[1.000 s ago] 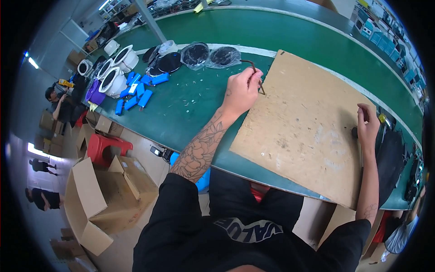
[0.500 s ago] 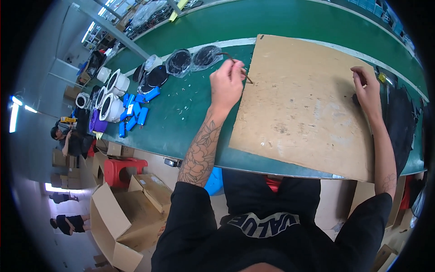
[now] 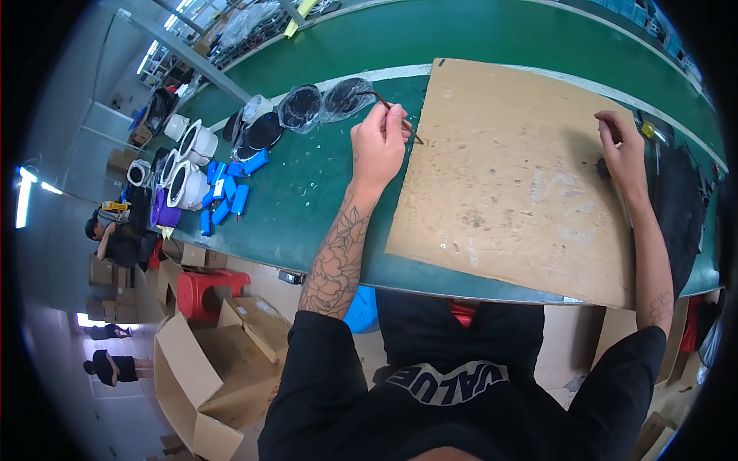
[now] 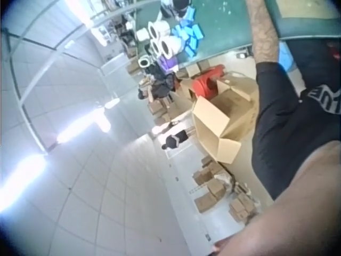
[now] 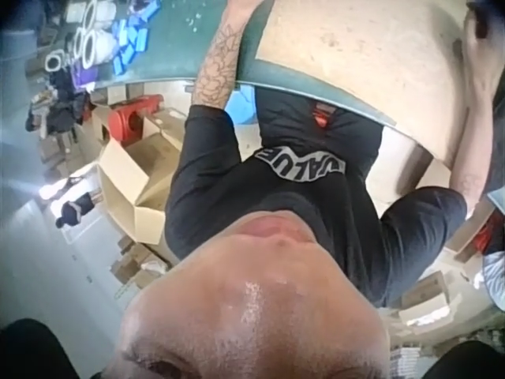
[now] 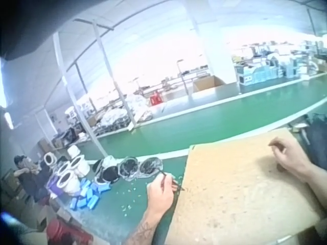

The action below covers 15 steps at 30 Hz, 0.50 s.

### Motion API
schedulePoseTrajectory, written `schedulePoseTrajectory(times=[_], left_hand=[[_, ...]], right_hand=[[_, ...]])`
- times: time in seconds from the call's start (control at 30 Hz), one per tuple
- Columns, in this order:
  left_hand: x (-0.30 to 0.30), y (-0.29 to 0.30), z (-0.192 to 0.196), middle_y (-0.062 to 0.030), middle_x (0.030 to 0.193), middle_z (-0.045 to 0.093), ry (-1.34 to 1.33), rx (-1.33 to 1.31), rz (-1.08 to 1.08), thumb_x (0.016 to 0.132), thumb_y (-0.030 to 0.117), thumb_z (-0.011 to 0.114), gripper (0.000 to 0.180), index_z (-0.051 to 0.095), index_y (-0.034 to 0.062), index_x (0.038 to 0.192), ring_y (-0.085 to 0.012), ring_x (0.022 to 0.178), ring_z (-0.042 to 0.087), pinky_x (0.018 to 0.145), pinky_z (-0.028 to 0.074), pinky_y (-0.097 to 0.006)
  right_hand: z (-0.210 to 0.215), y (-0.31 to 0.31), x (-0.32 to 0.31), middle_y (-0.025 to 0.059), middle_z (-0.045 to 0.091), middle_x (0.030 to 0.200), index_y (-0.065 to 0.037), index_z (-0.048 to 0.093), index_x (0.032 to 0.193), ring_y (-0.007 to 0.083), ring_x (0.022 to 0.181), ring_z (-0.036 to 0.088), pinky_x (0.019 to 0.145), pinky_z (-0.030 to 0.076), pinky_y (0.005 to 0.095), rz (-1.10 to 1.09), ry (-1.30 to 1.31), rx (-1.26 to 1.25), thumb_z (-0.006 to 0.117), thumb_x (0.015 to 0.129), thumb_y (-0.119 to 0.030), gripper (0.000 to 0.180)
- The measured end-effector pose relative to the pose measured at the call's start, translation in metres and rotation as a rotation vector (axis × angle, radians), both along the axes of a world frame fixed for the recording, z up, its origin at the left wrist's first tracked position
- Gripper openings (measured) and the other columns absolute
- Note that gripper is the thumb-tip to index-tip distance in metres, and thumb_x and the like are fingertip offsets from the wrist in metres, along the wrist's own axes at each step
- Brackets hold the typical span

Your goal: Assembling electronic components into a white plastic housing using a hammer and small tools.

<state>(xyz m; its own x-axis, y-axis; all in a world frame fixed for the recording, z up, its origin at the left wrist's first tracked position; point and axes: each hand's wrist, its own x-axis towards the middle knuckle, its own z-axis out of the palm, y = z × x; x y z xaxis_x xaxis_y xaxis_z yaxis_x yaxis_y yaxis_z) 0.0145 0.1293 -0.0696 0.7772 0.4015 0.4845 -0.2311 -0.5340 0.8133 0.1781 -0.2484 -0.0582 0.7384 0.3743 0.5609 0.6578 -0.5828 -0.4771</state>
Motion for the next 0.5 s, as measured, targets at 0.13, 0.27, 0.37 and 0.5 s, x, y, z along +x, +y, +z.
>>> schedulePoseTrajectory(times=[0.13,0.27,0.37,0.5], left_hand=[[0.0,0.007,0.001,-0.0101,0.075,0.069,-0.005,-0.039,0.046,0.101,0.018,0.056,0.028,0.064,-0.0053,0.089,-0.0103,0.064,0.065,0.059,0.054,-0.025],[-0.006,0.016,0.002,-0.0094,0.062,0.064,-0.004,0.168,0.206,0.095,0.023,0.065,0.029,0.064,-0.0002,0.077,-0.0111,0.055,0.058,0.052,0.046,-0.032],[-0.011,0.003,0.007,-0.0159,0.062,0.061,-0.11,0.129,0.178,0.09,0.023,0.069,0.029,0.062,0.0009,0.073,-0.022,0.05,0.052,0.05,0.044,-0.037],[-0.008,-0.005,-0.001,-0.0166,0.064,0.062,-0.188,0.246,0.194,0.085,0.021,0.071,0.023,0.063,0.0034,0.073,-0.0352,0.06,0.064,0.052,0.048,-0.042]], right_hand=[[-0.001,0.005,0.011,0.0064,0.066,0.087,0.002,0.066,0.106,0.0095,0.075,0.059,0.07,0.048,0.0236,0.032,-0.029,-0.013,0.058,0.096,-0.007,0.015],[-0.014,0.007,0.018,0.0129,0.069,0.098,0.001,0.066,0.11,0.0178,0.092,0.065,0.083,0.05,0.0292,0.073,0.087,0.09,0.058,0.097,-0.012,0.02],[-0.03,-0.021,0.035,0.0128,0.067,0.107,0.007,0.062,0.115,0.0184,0.101,0.062,0.091,0.048,0.0304,0.114,0.116,0.018,0.055,0.099,-0.008,0.023],[-0.05,-0.043,0.052,0.0145,0.064,0.115,0.009,0.058,0.123,0.0197,0.107,0.06,0.096,0.048,0.0311,0.088,0.168,0.051,0.052,0.102,-0.009,0.028]])
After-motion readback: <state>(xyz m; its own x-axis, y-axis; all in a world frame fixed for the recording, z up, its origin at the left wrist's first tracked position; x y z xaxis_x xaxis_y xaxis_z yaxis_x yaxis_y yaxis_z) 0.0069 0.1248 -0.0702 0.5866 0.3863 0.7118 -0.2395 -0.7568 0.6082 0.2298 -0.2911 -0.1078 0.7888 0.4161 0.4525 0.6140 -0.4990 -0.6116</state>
